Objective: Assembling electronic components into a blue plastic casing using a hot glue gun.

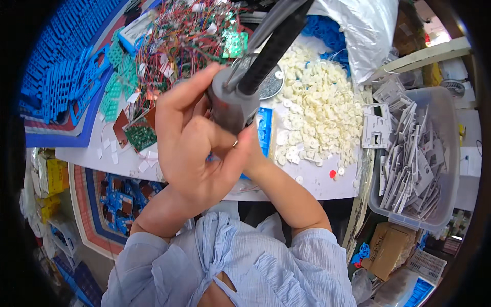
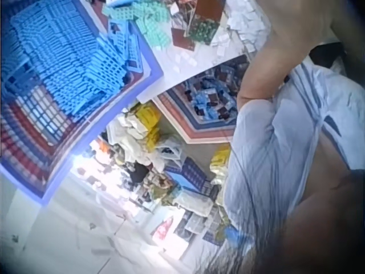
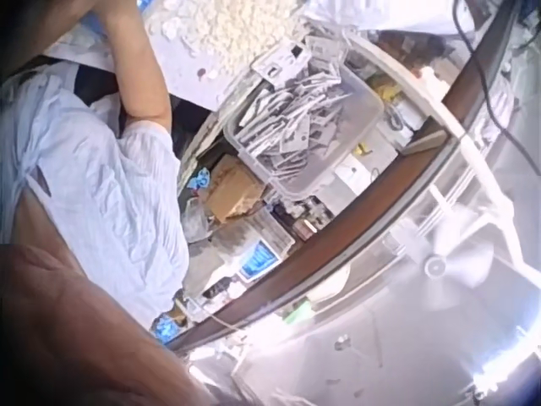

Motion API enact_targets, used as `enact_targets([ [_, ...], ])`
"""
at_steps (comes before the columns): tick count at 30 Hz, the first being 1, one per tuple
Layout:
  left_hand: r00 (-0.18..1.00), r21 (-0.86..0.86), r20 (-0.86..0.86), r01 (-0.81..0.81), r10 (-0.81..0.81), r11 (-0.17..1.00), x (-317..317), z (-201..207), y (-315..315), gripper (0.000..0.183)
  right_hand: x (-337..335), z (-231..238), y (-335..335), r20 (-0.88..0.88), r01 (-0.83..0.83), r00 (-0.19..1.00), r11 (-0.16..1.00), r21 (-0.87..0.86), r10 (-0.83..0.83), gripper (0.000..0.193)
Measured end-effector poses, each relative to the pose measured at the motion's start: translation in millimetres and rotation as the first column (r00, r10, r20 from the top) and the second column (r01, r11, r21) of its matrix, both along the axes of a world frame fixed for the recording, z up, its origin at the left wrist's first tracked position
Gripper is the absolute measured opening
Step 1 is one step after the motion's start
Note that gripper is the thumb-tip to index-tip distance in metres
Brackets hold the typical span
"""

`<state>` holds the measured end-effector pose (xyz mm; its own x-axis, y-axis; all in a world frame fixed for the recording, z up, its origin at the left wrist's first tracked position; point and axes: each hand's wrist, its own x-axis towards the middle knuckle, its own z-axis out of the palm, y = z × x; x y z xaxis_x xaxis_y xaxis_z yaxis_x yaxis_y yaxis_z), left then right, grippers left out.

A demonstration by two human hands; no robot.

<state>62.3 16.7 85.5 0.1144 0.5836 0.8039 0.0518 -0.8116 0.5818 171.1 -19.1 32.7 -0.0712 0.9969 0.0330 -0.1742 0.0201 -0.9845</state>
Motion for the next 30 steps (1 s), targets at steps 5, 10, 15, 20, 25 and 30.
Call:
enact_targets([
  [5,0.987,-0.079,0.056,0.152,-0.147,0.985,-17,-2,6,0.025,-3,3,6,0.079,0.050,0.995,0.996,0.079,-0.057,0.027],
  [10,0.984,-0.387,-0.098,0.102,-0.151,0.916,-81,-41,17,0.015,-1,-3,7,0.096,0.073,0.992,0.990,0.125,-0.085,0.029],
  [15,0.691,-0.197,-0.676,0.164,-0.255,0.967,-100,-101,-6,0.012,-3,-6,9,-0.001,0.050,0.999,0.985,0.164,-0.050,0.025],
  [20,0.514,-0.018,-0.826,0.388,-0.233,0.921,-95,-102,2,0.016,7,-10,9,0.143,0.016,0.989,0.982,0.186,-0.043,0.025],
  [25,0.390,-0.032,-0.900,0.386,-0.194,0.922,-89,-88,2,0.020,5,-10,8,0.076,0.022,0.996,0.986,0.166,-0.035,0.028],
  [30,0.402,-0.043,-0.901,0.295,-0.165,0.955,-90,-87,-4,0.020,5,-7,7,0.200,0.046,0.977,0.985,0.168,-0.080,0.032],
])
